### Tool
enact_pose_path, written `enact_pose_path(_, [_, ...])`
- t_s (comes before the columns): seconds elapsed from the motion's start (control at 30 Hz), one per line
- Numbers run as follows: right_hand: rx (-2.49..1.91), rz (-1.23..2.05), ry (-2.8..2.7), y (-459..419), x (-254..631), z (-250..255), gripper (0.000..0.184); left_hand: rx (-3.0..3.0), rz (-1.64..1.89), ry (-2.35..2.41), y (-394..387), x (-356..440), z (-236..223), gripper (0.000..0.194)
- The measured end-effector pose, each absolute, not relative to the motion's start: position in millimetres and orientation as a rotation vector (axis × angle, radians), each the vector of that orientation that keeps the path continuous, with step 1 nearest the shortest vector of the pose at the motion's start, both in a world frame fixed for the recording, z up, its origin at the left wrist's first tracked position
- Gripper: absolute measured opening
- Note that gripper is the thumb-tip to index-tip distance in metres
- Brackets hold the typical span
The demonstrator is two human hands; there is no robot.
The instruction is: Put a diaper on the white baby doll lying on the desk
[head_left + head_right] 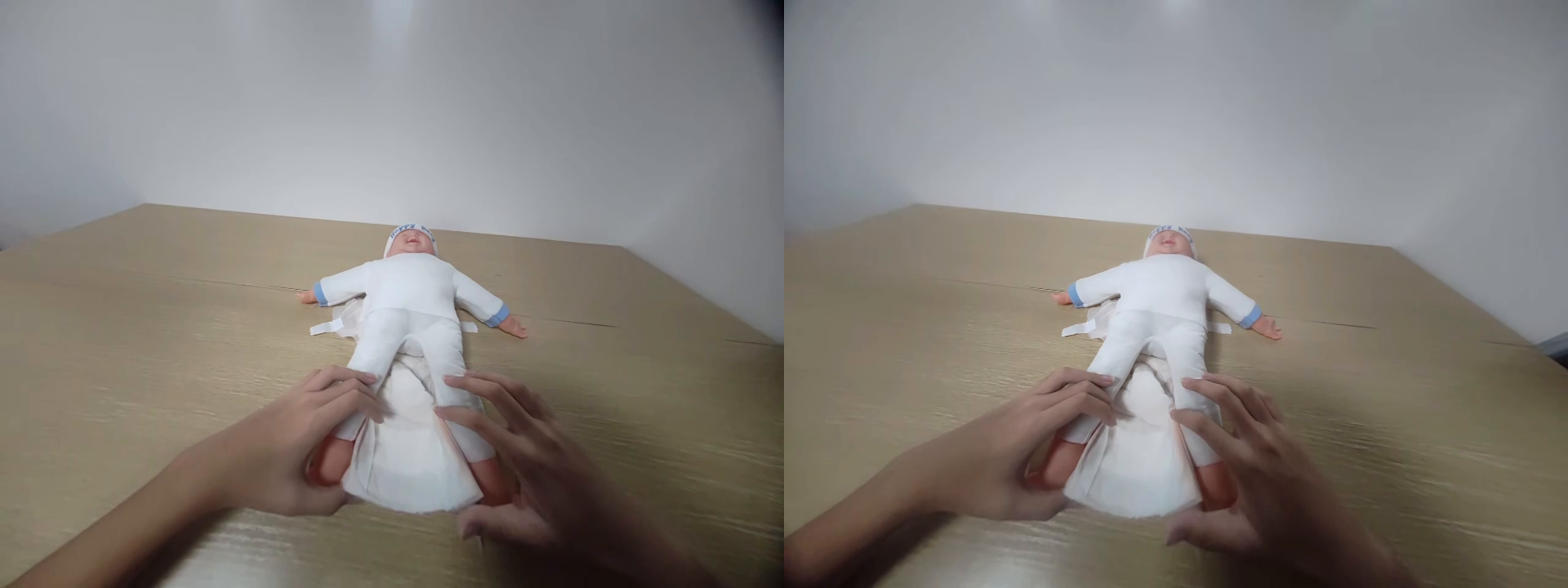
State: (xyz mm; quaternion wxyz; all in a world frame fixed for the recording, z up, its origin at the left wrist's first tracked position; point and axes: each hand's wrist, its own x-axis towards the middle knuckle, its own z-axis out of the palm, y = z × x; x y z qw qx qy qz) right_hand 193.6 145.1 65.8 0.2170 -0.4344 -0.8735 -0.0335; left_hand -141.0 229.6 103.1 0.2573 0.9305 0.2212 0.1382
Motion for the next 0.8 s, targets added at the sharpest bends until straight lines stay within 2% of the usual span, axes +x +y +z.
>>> enact_pose_path(0.07, [-1.257, -0.101, -2.421, 141.9, 190.9, 66.6, 0.087, 2.491, 0.369, 0.656, 226.2, -139.0, 104.3, 0.06])
enact_pose_path(0.2, [-1.313, -0.096, -2.41, 136.6, 183.1, 66.6, 0.057, 2.428, 0.394, 0.684, 224.7, -135.6, 104.8, 0.042])
enact_pose_path(0.33, [-1.265, -0.035, -2.337, 139.9, 180.1, 66.4, 0.046, 2.325, 0.518, 0.76, 226.7, -134.1, 98.1, 0.012])
enact_pose_path(0.43, [-1.264, 0.038, -2.267, 150.0, 180.1, 74.3, 0.038, 2.22, 0.649, 0.846, 232.5, -129.6, 99.4, 0.017])
enact_pose_path(0.53, [-1.313, 0.143, -2.132, 168.5, 180.3, 91.5, 0.022, 2.136, 0.771, 0.88, 247.8, -119.1, 114.8, 0.026])
enact_pose_path(0.63, [-1.317, 0.18, -1.987, 197.5, 181.7, 112.4, 0.032, 2.085, 0.86, 0.905, 275.2, -105.2, 137.8, 0.033])
enact_pose_path(0.8, [-1.342, 0.332, -1.882, 261.7, 187.1, 131.6, 0.036, 1.888, 0.852, 1.043, 333.5, -84.3, 158.6, 0.042])
